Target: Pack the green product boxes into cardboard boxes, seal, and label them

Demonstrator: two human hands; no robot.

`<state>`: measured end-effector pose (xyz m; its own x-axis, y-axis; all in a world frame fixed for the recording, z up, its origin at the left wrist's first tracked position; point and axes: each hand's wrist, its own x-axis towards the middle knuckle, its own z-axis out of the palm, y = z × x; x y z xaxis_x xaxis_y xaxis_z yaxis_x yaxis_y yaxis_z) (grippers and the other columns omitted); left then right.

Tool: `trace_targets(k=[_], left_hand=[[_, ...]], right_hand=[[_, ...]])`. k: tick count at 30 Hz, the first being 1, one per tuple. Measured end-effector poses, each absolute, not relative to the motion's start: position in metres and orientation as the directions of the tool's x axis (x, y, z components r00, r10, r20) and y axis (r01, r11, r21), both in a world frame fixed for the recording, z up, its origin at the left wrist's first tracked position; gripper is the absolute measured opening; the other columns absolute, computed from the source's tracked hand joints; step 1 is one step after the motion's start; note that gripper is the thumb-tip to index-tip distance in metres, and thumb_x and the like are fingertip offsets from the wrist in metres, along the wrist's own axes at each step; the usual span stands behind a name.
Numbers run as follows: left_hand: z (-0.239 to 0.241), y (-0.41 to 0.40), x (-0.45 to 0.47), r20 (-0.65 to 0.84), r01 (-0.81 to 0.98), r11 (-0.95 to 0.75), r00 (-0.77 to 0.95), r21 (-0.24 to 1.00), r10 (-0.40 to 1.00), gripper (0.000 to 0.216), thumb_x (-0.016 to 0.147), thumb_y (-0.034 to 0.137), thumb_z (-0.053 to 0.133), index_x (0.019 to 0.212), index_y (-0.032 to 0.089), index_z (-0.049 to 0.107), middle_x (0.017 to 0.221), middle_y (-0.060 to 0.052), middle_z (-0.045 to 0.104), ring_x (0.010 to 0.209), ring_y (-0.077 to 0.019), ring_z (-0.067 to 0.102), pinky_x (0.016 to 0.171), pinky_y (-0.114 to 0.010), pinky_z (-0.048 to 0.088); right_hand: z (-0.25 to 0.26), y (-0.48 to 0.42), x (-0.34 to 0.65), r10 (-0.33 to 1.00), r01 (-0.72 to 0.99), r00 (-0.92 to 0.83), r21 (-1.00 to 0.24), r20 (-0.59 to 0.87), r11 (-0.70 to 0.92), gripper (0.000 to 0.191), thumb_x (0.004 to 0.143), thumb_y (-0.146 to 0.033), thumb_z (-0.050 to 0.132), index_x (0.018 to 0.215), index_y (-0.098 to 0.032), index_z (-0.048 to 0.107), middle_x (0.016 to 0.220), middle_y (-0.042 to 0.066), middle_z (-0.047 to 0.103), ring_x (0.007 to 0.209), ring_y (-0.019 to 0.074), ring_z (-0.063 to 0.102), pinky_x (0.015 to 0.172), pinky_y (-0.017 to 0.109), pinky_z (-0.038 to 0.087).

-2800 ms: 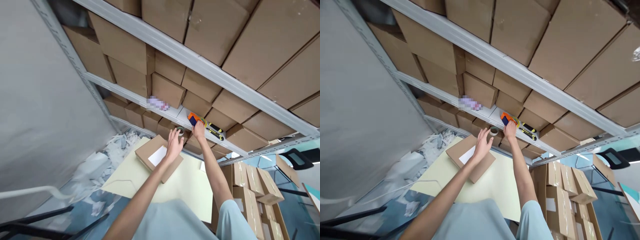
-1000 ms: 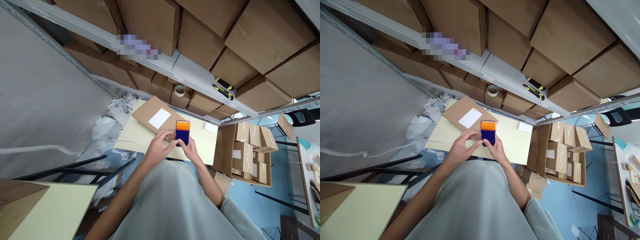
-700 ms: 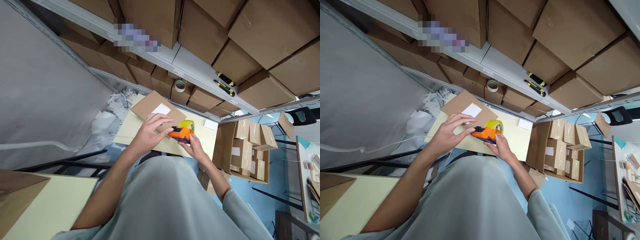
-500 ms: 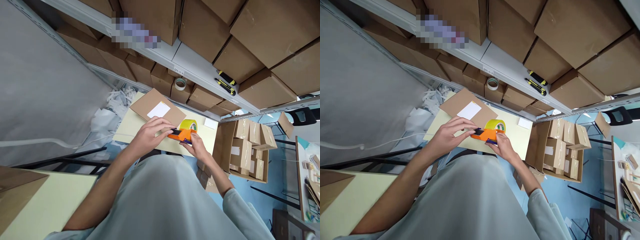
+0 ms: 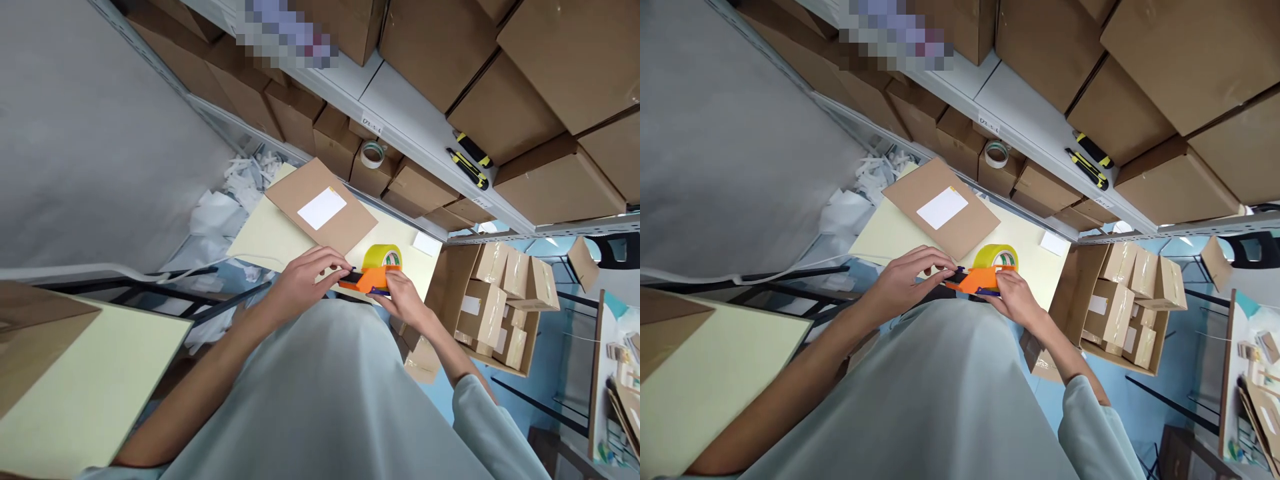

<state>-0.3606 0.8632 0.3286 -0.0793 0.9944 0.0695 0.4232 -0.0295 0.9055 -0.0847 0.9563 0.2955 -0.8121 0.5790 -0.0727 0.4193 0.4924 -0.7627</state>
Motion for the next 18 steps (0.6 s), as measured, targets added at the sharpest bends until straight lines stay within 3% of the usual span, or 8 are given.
trace_targets(k=[5,12,18], left_hand=[[0.308,0.851,-0.325,0.060,0.423,0.006,-0.142,0.906,0.988,0.028,0.110,0.043,0.053,0.096,0.027,0.072,0.097,-0.005,0.076,0.096,-0.0215,0.071,0.091,-0.035,0.060],[0.258,0.828,-0.282,-0.136,0.375,0.245,-0.295,0.894,0.946,0.028,0.106,0.047,0.056,0.099,0.025,0.072,0.096,-0.004,0.074,0.073,-0.0177,0.062,0.071,-0.032,0.056],[0.211,0.808,-0.271,-0.204,0.300,0.334,-0.392,0.893,0.897,0.027,0.103,0.045,0.056,0.096,0.025,0.072,0.092,-0.003,0.074,0.069,-0.0175,0.059,0.072,-0.033,0.053]], right_hand=[[0.274,0.957,-0.059,0.514,0.414,-0.851,-0.740,-0.107,0.531,0.049,0.106,-0.072,0.059,0.095,-0.025,0.064,0.093,0.012,0.075,0.097,0.0332,0.073,0.100,0.051,0.060],[0.232,0.947,-0.032,0.467,0.451,-0.855,-0.770,-0.228,0.450,0.052,0.103,-0.077,0.062,0.088,-0.027,0.060,0.084,0.007,0.070,0.084,0.0297,0.070,0.087,0.045,0.061],[0.200,0.945,-0.034,0.374,0.464,-0.872,-0.775,-0.315,0.429,0.052,0.100,-0.078,0.065,0.085,-0.028,0.060,0.077,0.004,0.064,0.075,0.0275,0.067,0.076,0.042,0.060]])
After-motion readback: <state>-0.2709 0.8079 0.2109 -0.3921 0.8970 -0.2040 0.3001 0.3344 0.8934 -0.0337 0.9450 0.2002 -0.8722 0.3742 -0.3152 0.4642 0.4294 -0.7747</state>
